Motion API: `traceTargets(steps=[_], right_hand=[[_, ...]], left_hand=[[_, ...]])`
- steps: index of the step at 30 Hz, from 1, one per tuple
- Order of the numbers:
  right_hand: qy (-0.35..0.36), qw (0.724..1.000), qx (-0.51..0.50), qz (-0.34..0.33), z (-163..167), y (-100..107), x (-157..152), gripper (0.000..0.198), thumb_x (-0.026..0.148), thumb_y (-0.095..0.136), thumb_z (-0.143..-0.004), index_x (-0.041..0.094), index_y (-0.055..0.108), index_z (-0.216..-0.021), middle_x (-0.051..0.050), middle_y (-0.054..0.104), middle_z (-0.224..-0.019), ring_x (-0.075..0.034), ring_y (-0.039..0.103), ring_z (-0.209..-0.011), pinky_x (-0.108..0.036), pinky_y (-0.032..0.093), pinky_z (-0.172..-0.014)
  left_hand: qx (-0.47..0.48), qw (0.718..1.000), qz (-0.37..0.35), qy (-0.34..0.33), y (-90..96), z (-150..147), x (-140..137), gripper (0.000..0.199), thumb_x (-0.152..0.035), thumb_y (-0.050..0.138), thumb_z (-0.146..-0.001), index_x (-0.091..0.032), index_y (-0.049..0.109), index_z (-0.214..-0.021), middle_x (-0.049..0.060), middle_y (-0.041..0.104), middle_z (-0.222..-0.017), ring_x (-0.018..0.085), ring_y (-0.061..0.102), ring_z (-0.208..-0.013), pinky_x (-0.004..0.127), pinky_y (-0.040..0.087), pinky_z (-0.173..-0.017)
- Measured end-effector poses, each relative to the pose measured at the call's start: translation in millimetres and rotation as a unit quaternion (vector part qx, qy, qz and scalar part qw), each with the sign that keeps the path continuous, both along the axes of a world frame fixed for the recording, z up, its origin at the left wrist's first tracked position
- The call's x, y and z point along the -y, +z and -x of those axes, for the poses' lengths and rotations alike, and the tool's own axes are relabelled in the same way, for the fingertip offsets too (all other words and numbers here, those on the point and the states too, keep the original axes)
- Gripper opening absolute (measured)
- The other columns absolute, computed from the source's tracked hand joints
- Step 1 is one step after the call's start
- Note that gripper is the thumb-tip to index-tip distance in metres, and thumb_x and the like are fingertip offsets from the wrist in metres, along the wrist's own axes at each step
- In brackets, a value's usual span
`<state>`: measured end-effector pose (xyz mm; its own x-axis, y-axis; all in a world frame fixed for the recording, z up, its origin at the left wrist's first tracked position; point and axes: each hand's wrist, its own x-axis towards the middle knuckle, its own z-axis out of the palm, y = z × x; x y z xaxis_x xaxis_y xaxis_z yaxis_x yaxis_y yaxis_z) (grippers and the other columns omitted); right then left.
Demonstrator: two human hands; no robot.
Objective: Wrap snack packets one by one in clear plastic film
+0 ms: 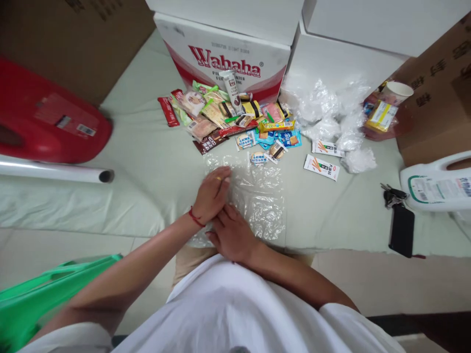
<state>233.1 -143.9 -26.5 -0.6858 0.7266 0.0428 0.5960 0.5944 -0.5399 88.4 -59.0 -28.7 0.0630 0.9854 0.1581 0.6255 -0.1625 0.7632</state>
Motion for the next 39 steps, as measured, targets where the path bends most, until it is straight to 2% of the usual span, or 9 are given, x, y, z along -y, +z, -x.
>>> traceTargets(steps=[5,8,10,13,18,26,30,34,39], right_hand=[[0.002,0.999,-0.037,0.029,-52.0,11.5,11.0,0.054,0.038,0.055,-0.107,0.012,0.057,-0.155,-0.019,0.053,-0.162,-0.033,0.045,-0.156,-0.056,0.042,-0.127],[-0.003,0.994,-0.095,0.051,-58.4,27.7,-2.5,0.047,0.037,0.05,-0.109,0.019,0.06,-0.152,-0.014,0.065,-0.15,-0.027,0.055,-0.147,-0.051,0.047,-0.124],[-0.049,0.994,-0.091,0.019,-53.2,31.8,-23.2,0.051,0.036,0.046,-0.11,0.02,0.054,-0.158,-0.014,0.059,-0.158,-0.026,0.048,-0.154,-0.052,0.04,-0.128],[-0.135,0.99,-0.001,-0.033,-51.2,20.8,-60.7,0.06,0.039,0.045,-0.11,0.014,0.045,-0.164,-0.018,0.039,-0.172,-0.033,0.028,-0.164,-0.063,0.023,-0.133],[-0.253,0.957,0.13,-0.064,-96.2,-11.7,-93.3,0.06,0.043,0.042,-0.11,0.016,0.044,-0.164,-0.016,0.039,-0.172,-0.039,0.027,-0.163,-0.073,0.017,-0.128],[-0.354,0.92,0.082,-0.148,-159.8,-3.3,-103.5,0.051,0.044,0.045,-0.106,0.01,0.068,-0.136,-0.025,0.064,-0.146,-0.037,0.055,-0.138,-0.058,0.043,-0.118],[-0.269,0.95,0.054,-0.146,-121.2,30.2,-153.1,0.041,0.039,0.043,-0.105,0.016,0.072,-0.125,-0.017,0.076,-0.118,-0.033,0.066,-0.11,-0.049,0.052,-0.101],[-0.106,0.978,0.103,-0.145,-31.5,58.5,-235.3,0.039,0.032,0.039,-0.107,0.016,0.075,-0.109,-0.016,0.076,-0.103,-0.032,0.063,-0.106,-0.043,0.05,-0.094],[0.046,0.973,0.12,-0.191,73.7,55.5,-332.3,0.041,0.025,0.045,-0.103,0.012,0.066,-0.135,-0.018,0.067,-0.142,-0.035,0.049,-0.14,-0.054,0.036,-0.117]], left_hand=[[-0.112,0.992,-0.001,-0.05,-9.4,9.4,5.4,0.05,-0.035,0.039,-0.106,-0.017,0.063,-0.146,0.016,0.058,-0.16,0.033,0.047,-0.155,0.059,0.031,-0.129],[-0.163,0.983,-0.001,-0.079,-6.8,2.9,10.2,0.054,-0.034,0.044,-0.106,-0.018,0.055,-0.156,0.017,0.046,-0.168,0.035,0.04,-0.159,0.062,0.022,-0.132],[-0.18,0.98,-0.006,-0.08,-5.0,-0.1,11.5,0.056,-0.034,0.044,-0.106,-0.018,0.052,-0.159,0.017,0.043,-0.17,0.036,0.038,-0.16,0.064,0.019,-0.132],[-0.194,0.978,-0.016,-0.072,-4.0,3.8,11.7,0.056,-0.037,0.044,-0.107,-0.022,0.051,-0.16,0.016,0.04,-0.172,0.036,0.038,-0.16,0.067,0.016,-0.131],[-0.223,0.974,-0.012,-0.019,-4.8,26.5,8.6,0.063,-0.043,0.042,-0.107,-0.019,0.042,-0.165,0.019,0.041,-0.17,0.037,0.041,-0.158,0.071,0.009,-0.131],[-0.309,0.949,0.033,0.044,-5.0,39.0,-2.0,0.068,-0.047,0.029,-0.109,-0.013,0.035,-0.168,0.019,0.034,-0.174,0.034,0.035,-0.162,0.071,0.013,-0.131],[-0.321,0.946,0.036,0.031,-4.0,38.1,-3.3,0.068,-0.045,0.03,-0.109,-0.01,0.034,-0.168,0.019,0.034,-0.174,0.035,0.033,-0.163,0.074,0.015,-0.13],[-0.327,0.944,0.042,0.02,-3.6,38.7,-4.3,0.066,-0.043,0.03,-0.109,-0.012,0.034,-0.168,0.019,0.032,-0.174,0.034,0.033,-0.163,0.075,0.013,-0.13],[-0.33,0.942,0.05,0.018,-3.1,39.4,-5.0,0.066,-0.044,0.032,-0.109,-0.013,0.035,-0.168,0.018,0.033,-0.174,0.034,0.033,-0.163,0.073,0.013,-0.131]])
